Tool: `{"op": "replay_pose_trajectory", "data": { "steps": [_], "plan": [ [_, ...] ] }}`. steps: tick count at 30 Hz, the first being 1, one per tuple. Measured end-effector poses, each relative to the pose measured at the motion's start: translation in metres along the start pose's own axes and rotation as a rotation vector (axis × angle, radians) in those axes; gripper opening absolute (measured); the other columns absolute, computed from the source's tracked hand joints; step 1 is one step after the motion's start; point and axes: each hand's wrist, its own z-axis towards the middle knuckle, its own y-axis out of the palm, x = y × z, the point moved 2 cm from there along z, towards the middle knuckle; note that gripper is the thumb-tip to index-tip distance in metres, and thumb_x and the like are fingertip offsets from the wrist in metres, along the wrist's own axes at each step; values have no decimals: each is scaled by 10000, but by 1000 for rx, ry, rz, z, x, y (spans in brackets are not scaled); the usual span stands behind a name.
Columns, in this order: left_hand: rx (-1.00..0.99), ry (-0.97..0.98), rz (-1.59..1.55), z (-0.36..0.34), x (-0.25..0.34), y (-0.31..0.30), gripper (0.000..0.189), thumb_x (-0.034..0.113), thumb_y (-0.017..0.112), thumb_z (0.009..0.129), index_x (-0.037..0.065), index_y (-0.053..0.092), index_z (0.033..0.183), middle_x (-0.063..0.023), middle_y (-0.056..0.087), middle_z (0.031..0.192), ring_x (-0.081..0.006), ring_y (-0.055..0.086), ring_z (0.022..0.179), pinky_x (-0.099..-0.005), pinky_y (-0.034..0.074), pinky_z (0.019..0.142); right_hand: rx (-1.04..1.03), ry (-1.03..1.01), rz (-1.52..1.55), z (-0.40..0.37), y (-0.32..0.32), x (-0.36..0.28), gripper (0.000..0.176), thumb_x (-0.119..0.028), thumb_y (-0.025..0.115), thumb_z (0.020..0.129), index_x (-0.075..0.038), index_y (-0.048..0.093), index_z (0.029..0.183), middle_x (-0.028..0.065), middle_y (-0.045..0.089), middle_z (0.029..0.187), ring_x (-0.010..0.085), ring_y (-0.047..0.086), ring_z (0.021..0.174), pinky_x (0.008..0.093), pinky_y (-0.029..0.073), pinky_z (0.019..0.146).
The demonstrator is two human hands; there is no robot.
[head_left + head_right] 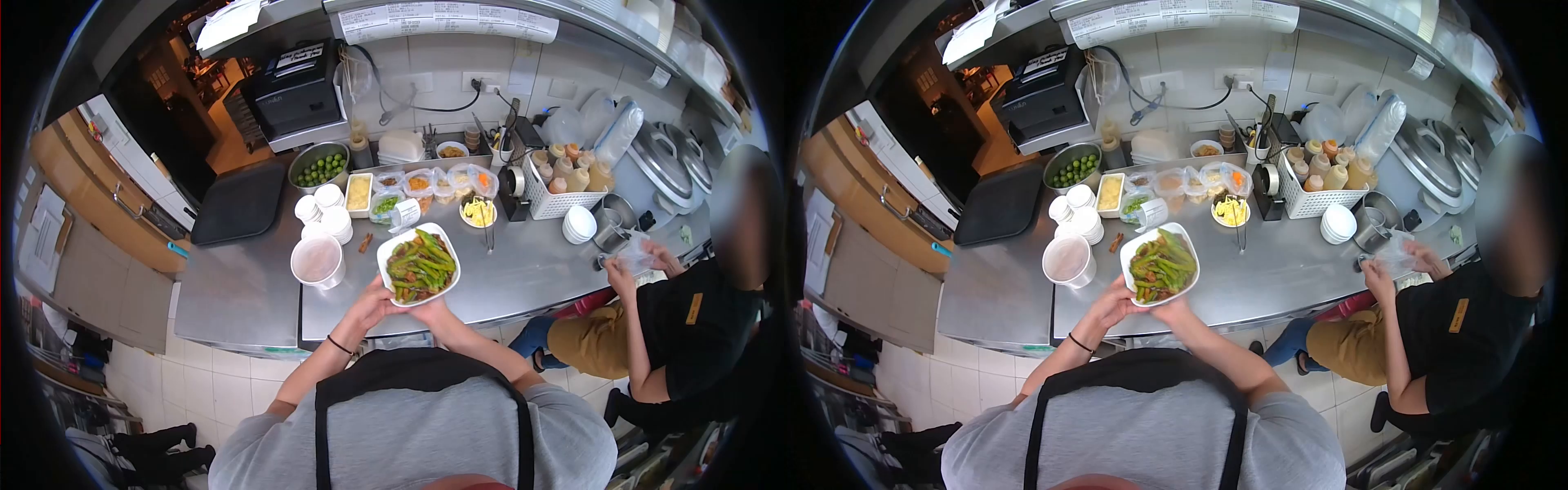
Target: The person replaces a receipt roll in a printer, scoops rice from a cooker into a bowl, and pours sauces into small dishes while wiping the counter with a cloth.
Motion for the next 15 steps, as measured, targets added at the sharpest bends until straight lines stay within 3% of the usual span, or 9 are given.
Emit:
{"op": "replay_pose_trajectory", "data": {
  "steps": [2,4,7,9,12,14,15],
  "plan": [
    [77,60,72,-6,6,0,645,-63,426,747,90,213,1337,-180,468,1186,-311,561,998,-425,529,776,79,-77,-141,-18,5,7,406,-335,364,895,-76,467,1190,115,512,1189,270,502,1075,405,413,923],
    [185,154,192,-15,15,3,674,-86,403,737,92,187,1350,-189,490,1153,-306,582,961,-390,551,729,101,53,-103,-36,11,-1,412,-334,361,907,-65,455,1205,122,488,1220,270,481,1106,415,387,948],
    [186,75,321,-28,17,-2,702,-102,381,735,95,149,1367,-208,478,1166,-309,585,953,-379,555,713,254,53,-213,-41,16,-34,519,-435,359,893,-62,426,1247,150,470,1239,310,451,1135,431,350,977],
    [157,45,336,-35,16,4,700,-105,384,736,86,152,1368,-220,471,1172,-312,589,943,-372,558,705,250,44,-294,-37,20,-58,558,-469,322,899,-41,426,1242,175,473,1227,321,449,1134,438,355,971],
    [-55,-150,183,-37,2,12,664,-61,454,756,82,205,1355,-182,513,1129,-285,603,916,-359,553,707,81,94,-379,-30,37,-74,563,-490,329,890,-48,441,1220,153,498,1198,297,496,1084,445,407,917],
    [-108,-169,125,-31,-5,21,659,-51,462,756,83,213,1351,-170,504,1145,-278,592,942,-364,545,733,-127,374,-220,-31,42,-67,590,-521,354,869,-52,445,1215,154,504,1185,287,515,1060,440,441,876],
    [-161,-185,62,-28,-8,26,653,-42,469,755,83,222,1347,-158,495,1162,-272,581,968,-370,537,758,-125,370,-215,-35,40,-61,590,-521,354,869,-52,445,1215,154,504,1185,287,515,1060,440,441,876]
  ]
}}
